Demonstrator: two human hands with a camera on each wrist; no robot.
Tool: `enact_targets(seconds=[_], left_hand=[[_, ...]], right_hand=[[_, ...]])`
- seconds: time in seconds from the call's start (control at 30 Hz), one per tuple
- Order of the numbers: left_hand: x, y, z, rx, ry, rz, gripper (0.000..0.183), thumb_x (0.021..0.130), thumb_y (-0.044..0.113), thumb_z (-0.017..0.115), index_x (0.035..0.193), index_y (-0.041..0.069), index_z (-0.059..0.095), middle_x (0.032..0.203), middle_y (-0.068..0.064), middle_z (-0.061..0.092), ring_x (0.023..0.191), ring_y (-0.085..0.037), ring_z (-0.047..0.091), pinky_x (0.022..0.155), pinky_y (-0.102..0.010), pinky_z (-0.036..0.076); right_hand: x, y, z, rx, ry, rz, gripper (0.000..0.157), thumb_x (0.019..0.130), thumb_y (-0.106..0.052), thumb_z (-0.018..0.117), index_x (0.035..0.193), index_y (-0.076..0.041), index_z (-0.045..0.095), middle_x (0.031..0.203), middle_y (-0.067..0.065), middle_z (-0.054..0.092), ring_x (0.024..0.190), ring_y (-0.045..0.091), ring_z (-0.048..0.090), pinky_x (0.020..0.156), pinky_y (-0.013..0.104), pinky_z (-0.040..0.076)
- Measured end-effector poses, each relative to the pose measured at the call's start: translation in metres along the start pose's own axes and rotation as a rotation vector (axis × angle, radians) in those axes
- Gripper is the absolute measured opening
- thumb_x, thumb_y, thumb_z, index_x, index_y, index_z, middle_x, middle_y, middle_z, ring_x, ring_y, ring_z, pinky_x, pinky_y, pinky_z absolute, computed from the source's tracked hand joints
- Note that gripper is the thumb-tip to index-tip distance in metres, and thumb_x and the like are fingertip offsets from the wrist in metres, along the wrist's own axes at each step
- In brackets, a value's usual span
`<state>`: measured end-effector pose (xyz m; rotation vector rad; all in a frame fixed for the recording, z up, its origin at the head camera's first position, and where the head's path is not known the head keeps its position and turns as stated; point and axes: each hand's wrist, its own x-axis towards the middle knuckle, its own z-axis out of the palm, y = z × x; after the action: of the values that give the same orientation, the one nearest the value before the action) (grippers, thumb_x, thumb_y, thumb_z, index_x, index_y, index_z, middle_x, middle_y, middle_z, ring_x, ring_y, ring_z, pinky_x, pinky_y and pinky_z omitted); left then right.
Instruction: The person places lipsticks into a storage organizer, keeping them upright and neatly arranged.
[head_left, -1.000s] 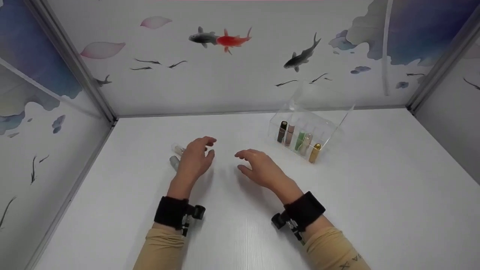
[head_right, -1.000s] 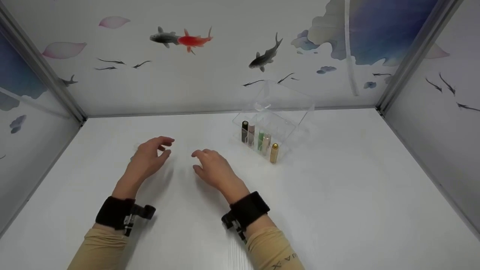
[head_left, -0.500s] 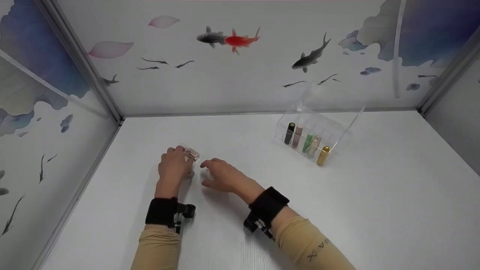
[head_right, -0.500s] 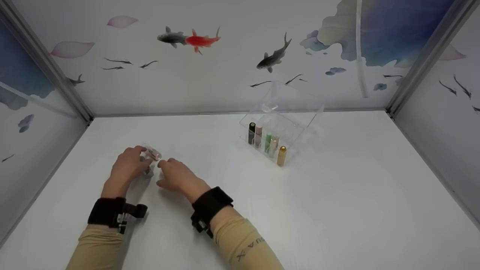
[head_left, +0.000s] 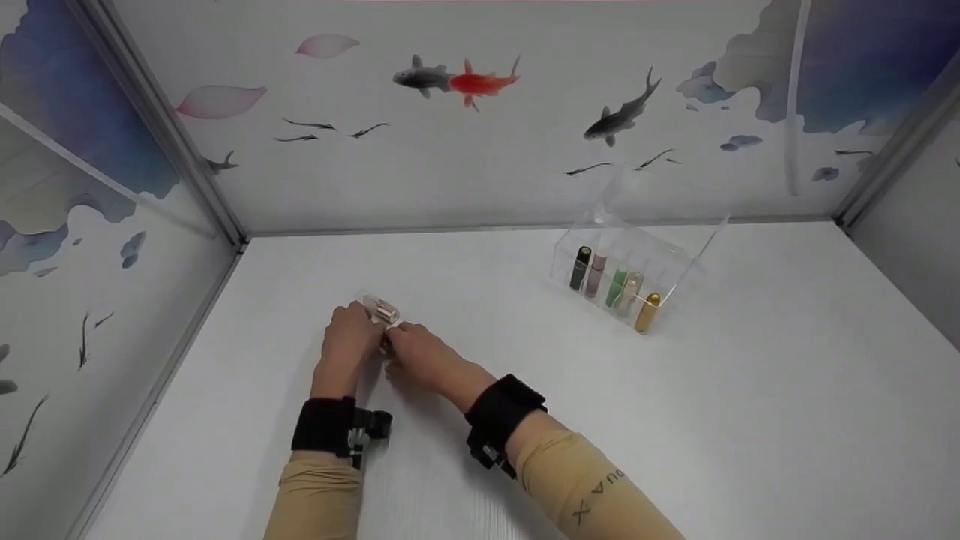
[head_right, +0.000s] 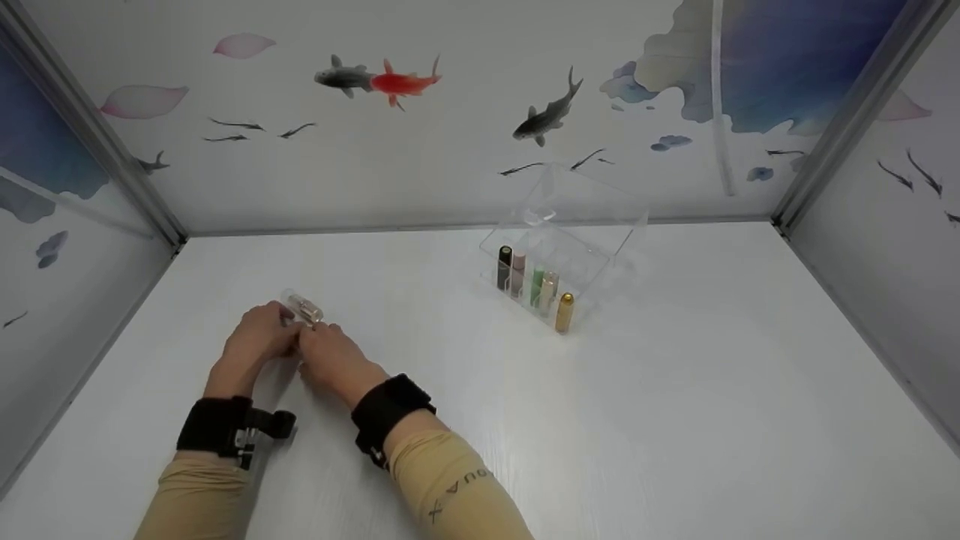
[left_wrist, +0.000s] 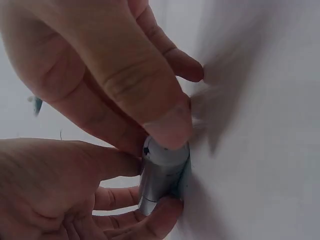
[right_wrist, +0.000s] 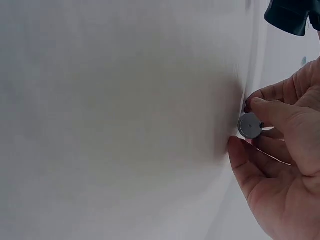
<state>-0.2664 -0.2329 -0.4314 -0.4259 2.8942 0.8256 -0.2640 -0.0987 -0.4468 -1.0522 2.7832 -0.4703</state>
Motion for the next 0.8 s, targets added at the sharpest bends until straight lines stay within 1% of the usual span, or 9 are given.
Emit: enact_targets(seconds=[0.1, 0.13, 0.2, 0.27, 0.37, 0.47, 0.57, 0.67, 0.8], left_hand=[[0.0, 0.002, 0.0, -0.028, -0.018, -0.008, 0.018, 0.097, 0.015, 0.052, 0.093, -0.002, 0.057, 0.088, -0.012, 0.054, 0.07, -0.019, 0.052, 0.056, -0.026, 0.042], [0.0, 0.003, 0.0, -0.031, -0.023, -0.009, 0.017, 0.097, 0.015, 0.051, 0.092, -0.001, 0.057, 0.085, -0.01, 0.053, 0.069, -0.018, 0.051, 0.054, -0.025, 0.04], [0.001, 0.004, 0.0, -0.052, -0.035, -0.005, 0.018, 0.097, 0.014, 0.05, 0.092, -0.001, 0.059, 0.082, -0.008, 0.054, 0.066, -0.017, 0.052, 0.052, -0.023, 0.039], [0.001, 0.005, 0.0, -0.068, -0.047, 0.003, 0.021, 0.097, 0.015, 0.05, 0.098, -0.002, 0.061, 0.084, -0.008, 0.057, 0.069, -0.016, 0.054, 0.054, -0.022, 0.041], [0.001, 0.007, 0.0, -0.097, -0.065, 0.018, 0.026, 0.098, 0.016, 0.05, 0.108, -0.004, 0.064, 0.091, -0.011, 0.064, 0.074, -0.017, 0.058, 0.059, -0.022, 0.044], [0.001, 0.009, -0.002, -0.136, -0.076, 0.026, 0.03, 0.099, 0.017, 0.049, 0.117, -0.004, 0.062, 0.106, -0.016, 0.068, 0.083, -0.018, 0.063, 0.067, -0.024, 0.049], [0.0, 0.013, -0.003, -0.18, -0.079, 0.043, 0.034, 0.101, 0.019, 0.049, 0.125, -0.003, 0.059, 0.119, -0.02, 0.066, 0.093, -0.022, 0.069, 0.074, -0.027, 0.053], [-0.002, 0.018, -0.003, -0.223, -0.074, 0.06, 0.034, 0.102, 0.022, 0.051, 0.127, -0.001, 0.058, 0.121, -0.019, 0.066, 0.097, -0.024, 0.072, 0.077, -0.028, 0.054], [-0.007, 0.028, -0.002, -0.26, -0.065, 0.124, 0.032, 0.102, 0.024, 0.055, 0.125, 0.003, 0.06, 0.119, -0.014, 0.066, 0.098, -0.021, 0.072, 0.08, -0.03, 0.055]], right_hand=[[0.0, 0.002, 0.001, 0.034, 0.065, 0.007, 0.016, 0.098, -0.013, 0.063, 0.111, -0.003, 0.063, 0.106, 0.01, 0.067, 0.096, 0.02, 0.064, 0.081, 0.028, 0.055], [0.0, 0.002, 0.002, 0.048, 0.082, 0.014, 0.014, 0.098, -0.012, 0.062, 0.109, -0.003, 0.064, 0.103, 0.01, 0.068, 0.093, 0.02, 0.065, 0.078, 0.028, 0.054], [-0.001, 0.003, 0.002, 0.073, 0.116, 0.035, 0.012, 0.099, -0.012, 0.062, 0.104, -0.003, 0.065, 0.099, 0.01, 0.069, 0.089, 0.019, 0.065, 0.074, 0.026, 0.054], [-0.001, 0.004, 0.002, 0.108, 0.129, 0.065, 0.012, 0.098, -0.014, 0.062, 0.102, -0.003, 0.066, 0.096, 0.009, 0.069, 0.086, 0.018, 0.064, 0.072, 0.025, 0.052], [-0.002, 0.007, 0.0, 0.148, 0.12, 0.104, 0.015, 0.099, -0.017, 0.062, 0.103, -0.003, 0.066, 0.095, 0.01, 0.069, 0.082, 0.016, 0.06, 0.071, 0.026, 0.05], [-0.003, 0.01, -0.002, 0.196, 0.092, 0.132, 0.019, 0.1, -0.018, 0.061, 0.108, -0.001, 0.065, 0.099, 0.011, 0.068, 0.085, 0.016, 0.057, 0.073, 0.026, 0.048], [-0.005, 0.015, -0.006, 0.266, 0.075, 0.143, 0.022, 0.099, -0.015, 0.062, 0.115, -0.001, 0.064, 0.103, 0.013, 0.067, 0.09, 0.017, 0.057, 0.076, 0.026, 0.048], [-0.01, 0.026, -0.013, 0.336, 0.065, 0.139, 0.027, 0.096, -0.011, 0.064, 0.122, -0.002, 0.062, 0.105, 0.014, 0.066, 0.092, 0.019, 0.057, 0.08, 0.029, 0.049], [-0.02, 0.047, -0.021, 0.414, 0.072, 0.126, 0.038, 0.092, -0.005, 0.068, 0.129, -0.004, 0.06, 0.108, 0.016, 0.065, 0.096, 0.022, 0.059, 0.085, 0.034, 0.052]])
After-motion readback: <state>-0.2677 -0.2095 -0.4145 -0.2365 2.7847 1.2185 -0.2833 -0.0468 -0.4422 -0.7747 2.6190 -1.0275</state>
